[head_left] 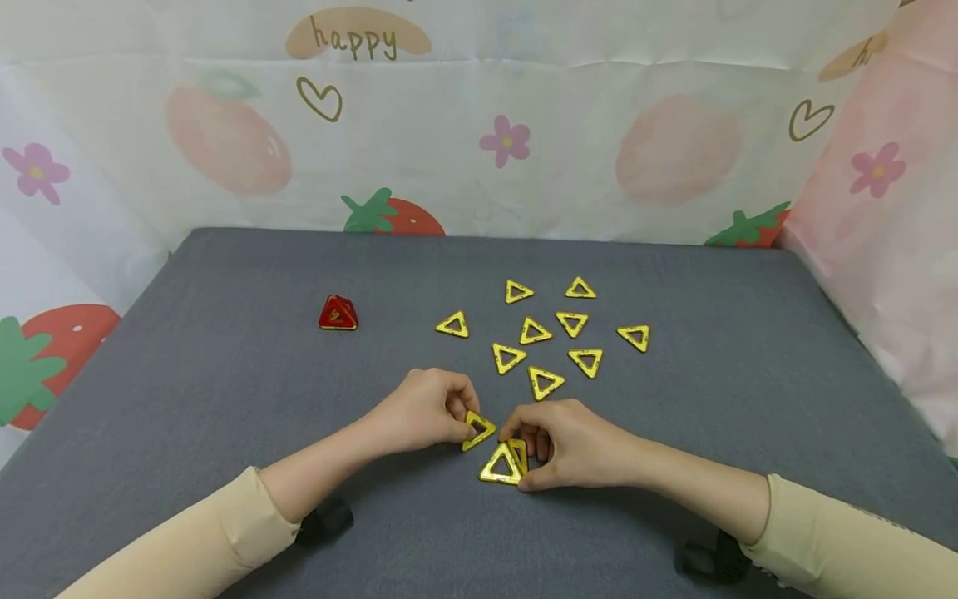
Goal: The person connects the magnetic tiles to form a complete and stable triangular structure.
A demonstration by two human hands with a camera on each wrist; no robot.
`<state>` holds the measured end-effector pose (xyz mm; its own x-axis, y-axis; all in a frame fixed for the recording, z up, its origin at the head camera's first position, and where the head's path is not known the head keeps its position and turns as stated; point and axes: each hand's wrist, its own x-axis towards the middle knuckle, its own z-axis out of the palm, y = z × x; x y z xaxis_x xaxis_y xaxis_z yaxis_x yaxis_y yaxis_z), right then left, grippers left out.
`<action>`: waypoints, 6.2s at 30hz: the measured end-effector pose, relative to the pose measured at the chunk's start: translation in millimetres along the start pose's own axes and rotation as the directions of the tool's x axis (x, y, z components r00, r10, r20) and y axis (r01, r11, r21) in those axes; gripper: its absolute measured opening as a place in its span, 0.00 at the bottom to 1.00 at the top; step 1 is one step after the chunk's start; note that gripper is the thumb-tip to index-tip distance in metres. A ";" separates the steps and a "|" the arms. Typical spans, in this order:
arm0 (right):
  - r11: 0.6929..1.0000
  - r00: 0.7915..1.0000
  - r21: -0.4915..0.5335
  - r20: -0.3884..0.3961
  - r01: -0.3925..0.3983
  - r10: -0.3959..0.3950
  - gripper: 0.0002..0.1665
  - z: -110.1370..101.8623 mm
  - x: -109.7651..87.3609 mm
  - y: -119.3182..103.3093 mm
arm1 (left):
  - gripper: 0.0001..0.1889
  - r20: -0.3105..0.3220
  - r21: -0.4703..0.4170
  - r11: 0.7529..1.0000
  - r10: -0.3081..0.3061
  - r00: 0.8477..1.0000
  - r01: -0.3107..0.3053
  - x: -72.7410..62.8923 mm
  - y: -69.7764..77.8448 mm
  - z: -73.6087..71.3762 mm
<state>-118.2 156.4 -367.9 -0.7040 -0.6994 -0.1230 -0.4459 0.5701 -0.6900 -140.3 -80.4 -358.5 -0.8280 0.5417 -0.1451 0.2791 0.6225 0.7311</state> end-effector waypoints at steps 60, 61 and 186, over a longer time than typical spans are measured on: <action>0.993 1.000 0.116 -0.001 -0.011 0.011 0.28 0.1 -0.2 1.5 | 0.10 0.230 -0.118 0.980 0.182 0.956 -0.158 -2.4 4.3 11.4; 0.993 1.000 0.116 0.000 -0.012 0.012 0.28 -0.1 -0.3 1.3 | 0.10 0.234 -0.119 0.979 0.189 0.954 -0.164 -2.7 4.4 11.4; 0.994 1.000 0.105 0.023 0.007 -0.009 0.27 -0.4 -2.2 2.4 | 0.12 -0.222 0.050 0.996 -0.060 0.973 0.073 82.1 -37.9 -57.7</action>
<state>-117.9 159.4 -368.9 -0.6871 -0.7143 -0.1331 -0.3902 0.5173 -0.7617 -246.9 -92.2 -359.6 -0.9304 0.3645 -0.0376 0.2419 0.6881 0.6841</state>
